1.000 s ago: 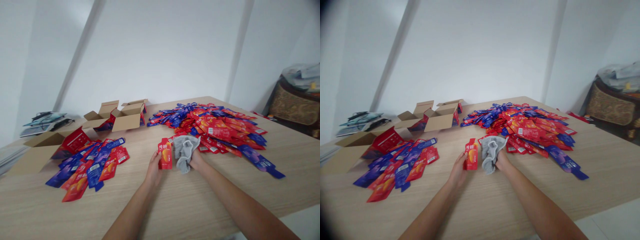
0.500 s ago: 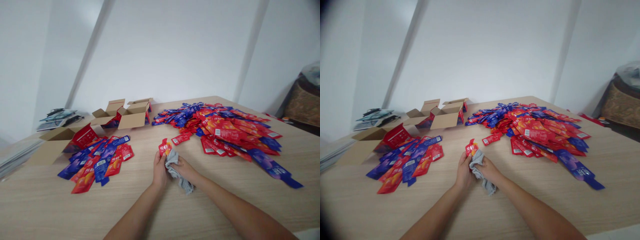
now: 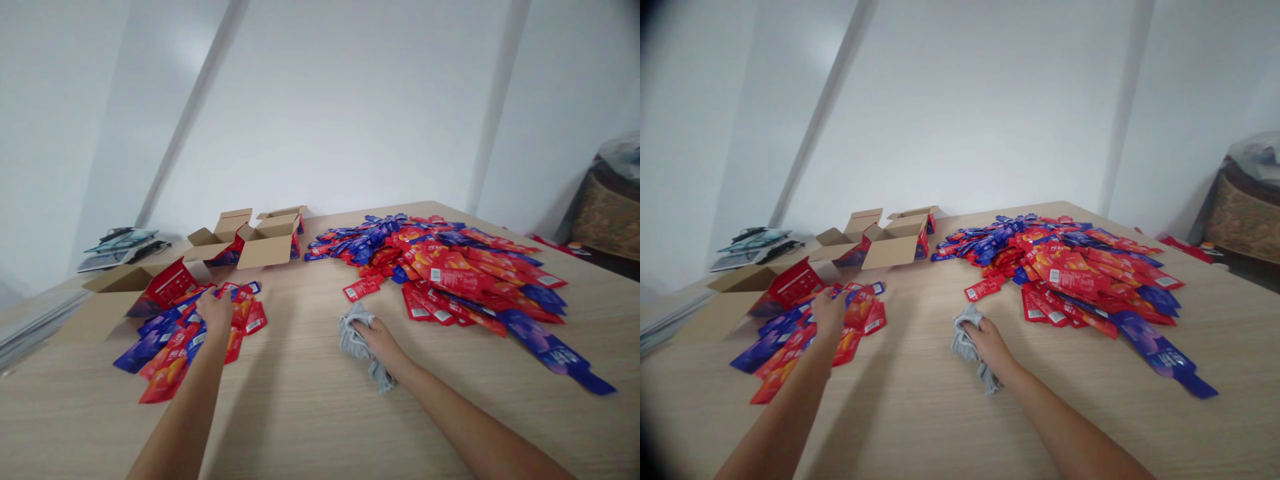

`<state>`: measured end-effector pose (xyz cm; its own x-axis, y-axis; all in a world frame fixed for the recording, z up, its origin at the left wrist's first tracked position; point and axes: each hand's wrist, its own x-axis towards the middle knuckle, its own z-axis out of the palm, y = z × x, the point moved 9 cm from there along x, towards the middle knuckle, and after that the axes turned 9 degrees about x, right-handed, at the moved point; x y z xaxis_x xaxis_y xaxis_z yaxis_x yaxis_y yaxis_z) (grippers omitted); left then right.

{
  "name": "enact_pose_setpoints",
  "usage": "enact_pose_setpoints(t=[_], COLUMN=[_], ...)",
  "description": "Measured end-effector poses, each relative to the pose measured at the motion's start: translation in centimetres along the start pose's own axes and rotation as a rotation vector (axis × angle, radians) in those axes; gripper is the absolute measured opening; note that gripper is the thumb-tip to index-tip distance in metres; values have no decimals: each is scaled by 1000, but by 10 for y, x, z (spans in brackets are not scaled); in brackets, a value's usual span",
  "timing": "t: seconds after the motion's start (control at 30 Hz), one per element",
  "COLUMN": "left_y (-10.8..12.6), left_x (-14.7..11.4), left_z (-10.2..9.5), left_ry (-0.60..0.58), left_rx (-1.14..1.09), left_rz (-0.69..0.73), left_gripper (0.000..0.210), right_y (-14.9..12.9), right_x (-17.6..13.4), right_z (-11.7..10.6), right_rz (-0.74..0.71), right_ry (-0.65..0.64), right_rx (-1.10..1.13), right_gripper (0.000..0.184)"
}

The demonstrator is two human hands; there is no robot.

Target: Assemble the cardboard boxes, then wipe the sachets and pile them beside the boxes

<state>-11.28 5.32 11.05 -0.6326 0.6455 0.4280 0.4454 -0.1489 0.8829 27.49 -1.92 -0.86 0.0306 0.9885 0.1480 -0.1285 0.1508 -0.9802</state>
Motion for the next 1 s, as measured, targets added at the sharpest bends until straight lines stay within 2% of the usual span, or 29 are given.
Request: enact_pose_setpoints(t=[0.03, 0.07, 0.13, 0.27, 0.33, 0.37, 0.43, 0.5, 0.6, 0.73, 0.8, 0.87, 0.93, 1.0], left_y=[5, 7, 10, 17, 31, 38, 49, 56, 56, 37, 22, 13, 8, 5], left_x=[0, -6, -37, -132, -187, -208, -237, -247, -244, -230, -233, -243, -250, -254], left_z=[6, 21, 71, 172, 221, 237, 256, 262, 255, 226, 209, 192, 172, 155], left_ry=[-27, -101, -346, -640, -896, -982, -1072, -1078, -1034, -893, -883, -907, -904, -869], left_rx=[51, 80, 111, 50, 16, 5, 20, 68, 87, 2, -98, -219, -275, -262], left_rz=[49, 75, 132, 186, 298, 344, 421, 453, 421, 194, 36, -77, -130, -140], left_gripper=[18, 20, 23, 36, 42, 45, 49, 49, 38, 16, 16, 16, 16, 20], right_y=[-1, -3, -7, -11, -9, -7, -1, 3, -3, -33, -46, -50, -46, -37], right_x=[1, 1, 1, 3, 5, 7, 11, 15, 15, 3, -5, -14, -24, -32], right_z=[1, 0, -4, -22, -31, -35, -40, -45, -54, -57, -40, -10, 22, 44], right_rz=[-19, -41, -84, -153, -186, -194, -193, -183, -209, -339, -408, -446, -455, -452], right_ry=[13, 34, 80, 146, 168, 172, 173, 184, 245, 313, 230, 61, -125, -273], right_rx=[-9, -24, -64, -137, -166, -179, -201, -217, -227, -296, -401, -546, -670, -736], right_gripper=[33, 32, 31, 27, 28, 30, 34, 36, 36, 41, 41, 41, 41, 44])
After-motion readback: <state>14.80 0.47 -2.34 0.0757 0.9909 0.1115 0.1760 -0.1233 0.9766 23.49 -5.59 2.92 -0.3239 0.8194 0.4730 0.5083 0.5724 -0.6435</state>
